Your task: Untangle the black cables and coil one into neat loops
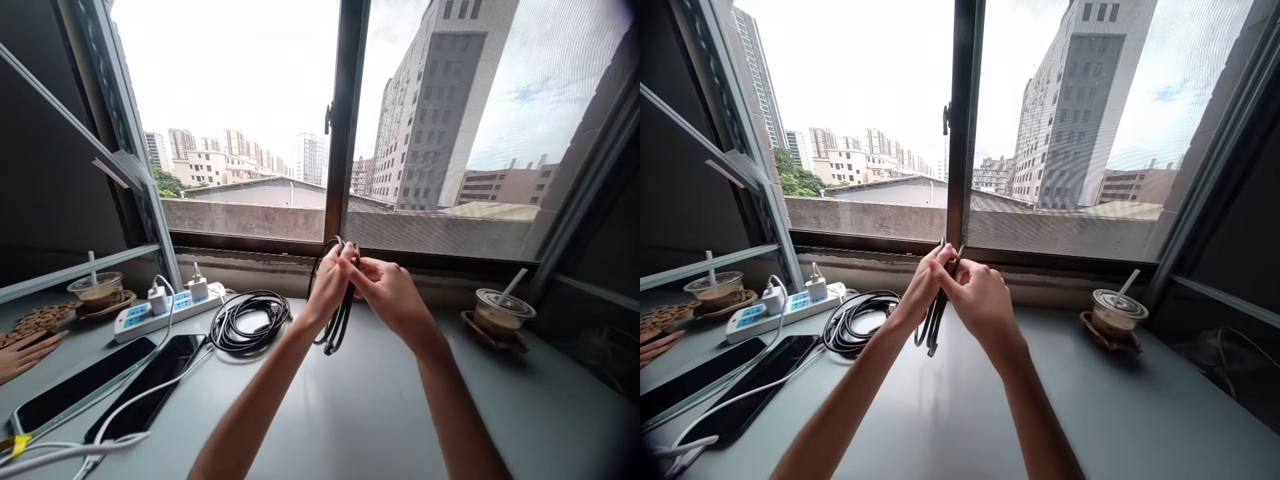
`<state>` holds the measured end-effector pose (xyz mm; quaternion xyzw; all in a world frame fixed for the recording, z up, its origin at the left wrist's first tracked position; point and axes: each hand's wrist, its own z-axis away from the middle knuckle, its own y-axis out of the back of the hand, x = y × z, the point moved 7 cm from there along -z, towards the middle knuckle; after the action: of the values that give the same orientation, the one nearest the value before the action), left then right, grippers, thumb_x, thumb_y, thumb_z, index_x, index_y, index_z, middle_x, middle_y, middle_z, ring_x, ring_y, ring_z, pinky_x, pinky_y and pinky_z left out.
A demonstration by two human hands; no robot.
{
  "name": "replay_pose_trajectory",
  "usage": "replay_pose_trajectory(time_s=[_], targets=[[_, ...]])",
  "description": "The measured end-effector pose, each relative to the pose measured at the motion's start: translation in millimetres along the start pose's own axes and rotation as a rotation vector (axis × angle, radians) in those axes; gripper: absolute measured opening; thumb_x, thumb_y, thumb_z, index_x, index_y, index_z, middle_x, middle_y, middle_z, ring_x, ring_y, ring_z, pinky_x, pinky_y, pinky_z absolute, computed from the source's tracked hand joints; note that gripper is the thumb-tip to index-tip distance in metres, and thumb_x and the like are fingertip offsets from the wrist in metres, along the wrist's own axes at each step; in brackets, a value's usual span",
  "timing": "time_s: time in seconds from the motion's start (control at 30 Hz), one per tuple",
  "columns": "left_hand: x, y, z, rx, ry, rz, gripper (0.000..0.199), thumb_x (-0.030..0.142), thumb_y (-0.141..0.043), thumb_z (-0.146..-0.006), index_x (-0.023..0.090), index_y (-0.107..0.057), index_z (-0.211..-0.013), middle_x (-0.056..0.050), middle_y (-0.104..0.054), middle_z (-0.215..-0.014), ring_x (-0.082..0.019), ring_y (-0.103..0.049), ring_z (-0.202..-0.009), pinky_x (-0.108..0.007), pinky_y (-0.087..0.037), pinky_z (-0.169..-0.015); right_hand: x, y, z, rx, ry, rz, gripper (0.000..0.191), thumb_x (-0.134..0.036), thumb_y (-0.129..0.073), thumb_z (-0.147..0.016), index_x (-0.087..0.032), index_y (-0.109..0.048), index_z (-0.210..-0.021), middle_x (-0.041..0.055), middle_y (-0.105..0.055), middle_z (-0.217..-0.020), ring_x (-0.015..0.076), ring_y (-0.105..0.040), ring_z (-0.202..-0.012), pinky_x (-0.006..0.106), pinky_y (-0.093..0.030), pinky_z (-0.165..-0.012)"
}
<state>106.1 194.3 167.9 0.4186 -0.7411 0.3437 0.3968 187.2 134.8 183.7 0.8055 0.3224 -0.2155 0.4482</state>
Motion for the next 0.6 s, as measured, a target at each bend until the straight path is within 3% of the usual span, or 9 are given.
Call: replay_pose_trajectory(time_s=[0.07,0.17,0.27,0.37,0.43,0.5,0.6], targets=[[1.3,2.0,-0.5,0.024,-0.065,-0.096,0.026,0.039,-0.051,-0.085,0.017,-0.046,-0.071,0.006,-0.044,-0.055,-0.004,-0.042,-0.044,-0.015,-0.035,-0.041,5.3,-3.6,-7.1,-0.015,0.024,-0.144,0.037,-0.053,-0.053,-0.079,-0.019,-0.066,-0.078,0.0022,-0.066,-0.068,0.0204,-0.064,-0.073,0.026,-0.047,-0.064],[2.8,1.3,0.4,0.007,-0.034,-0.124,0.027,0.044,-0.054,-0.082,0.018,-0.048,-0.075,0.005,-0.048,-0.059,-0.006,-0.045,-0.043,-0.017,-0.035,-0.039,12.2,-7.4,-15.5,-0.059,0.071,-0.418,0.036,-0.046,-0.061,-0.076,-0.018,-0.064,-0.098,0.0065,-0.068,-0.098,0.0203,-0.063,-0.092,0.027,-0.050,-0.073],[6.4,-6.1,3.7,-0.061,0.007,-0.118,0.030,0.048,-0.047,-0.084,0.019,-0.050,-0.079,0.003,-0.054,-0.059,-0.010,-0.053,-0.043,-0.019,-0.038,-0.040,16.4,1.6,-17.6,-0.043,0.094,-0.515,0.041,-0.041,-0.067,-0.072,-0.017,-0.059,-0.105,0.0087,-0.066,-0.105,0.0209,-0.063,-0.095,0.027,-0.053,-0.068],[9.0,-6.8,4.4,-0.067,0.004,-0.162,0.035,0.047,-0.035,-0.090,0.018,-0.052,-0.083,0.001,-0.058,-0.057,-0.013,-0.058,-0.046,-0.021,-0.042,-0.044,20.6,30.7,-14.6,0.117,0.141,-0.463,0.042,-0.036,-0.068,-0.072,-0.018,-0.056,-0.108,0.0072,-0.068,-0.100,0.0202,-0.063,-0.094,0.030,-0.055,-0.072],[10.9,3.1,1.1,0.014,-0.029,-0.237,0.036,0.045,-0.032,-0.091,0.017,-0.053,-0.082,-0.001,-0.060,-0.059,-0.012,-0.059,-0.046,-0.020,-0.043,-0.044,28.6,52.0,-11.6,0.224,0.128,-0.403,0.036,-0.033,-0.066,-0.073,-0.018,-0.058,-0.105,0.0063,-0.068,-0.096,0.0197,-0.065,-0.089,0.032,-0.056,-0.072],[12.2,14.9,-3.9,0.078,-0.050,-0.338,0.036,0.043,-0.035,-0.090,0.015,-0.054,-0.078,-0.002,-0.061,-0.060,-0.012,-0.059,-0.045,-0.019,-0.041,-0.041,40.2,72.1,-8.1,0.340,0.081,-0.366,0.025,-0.031,-0.065,-0.073,-0.017,-0.062,-0.094,0.0058,-0.067,-0.091,0.0192,-0.066,-0.083,0.030,-0.057,-0.065],[8.2,25.3,-11.6,0.048,0.025,-0.383,0.032,0.038,-0.040,-0.089,0.014,-0.054,-0.073,-0.003,-0.062,-0.067,-0.012,-0.060,-0.045,-0.019,-0.040,-0.039,57.0,93.5,-2.9,0.485,-0.013,-0.378,0.019,-0.032,-0.067,-0.068,-0.017,-0.060,-0.078,0.0047,-0.065,-0.088,0.0190,-0.066,-0.078,0.025,-0.057,-0.050]])
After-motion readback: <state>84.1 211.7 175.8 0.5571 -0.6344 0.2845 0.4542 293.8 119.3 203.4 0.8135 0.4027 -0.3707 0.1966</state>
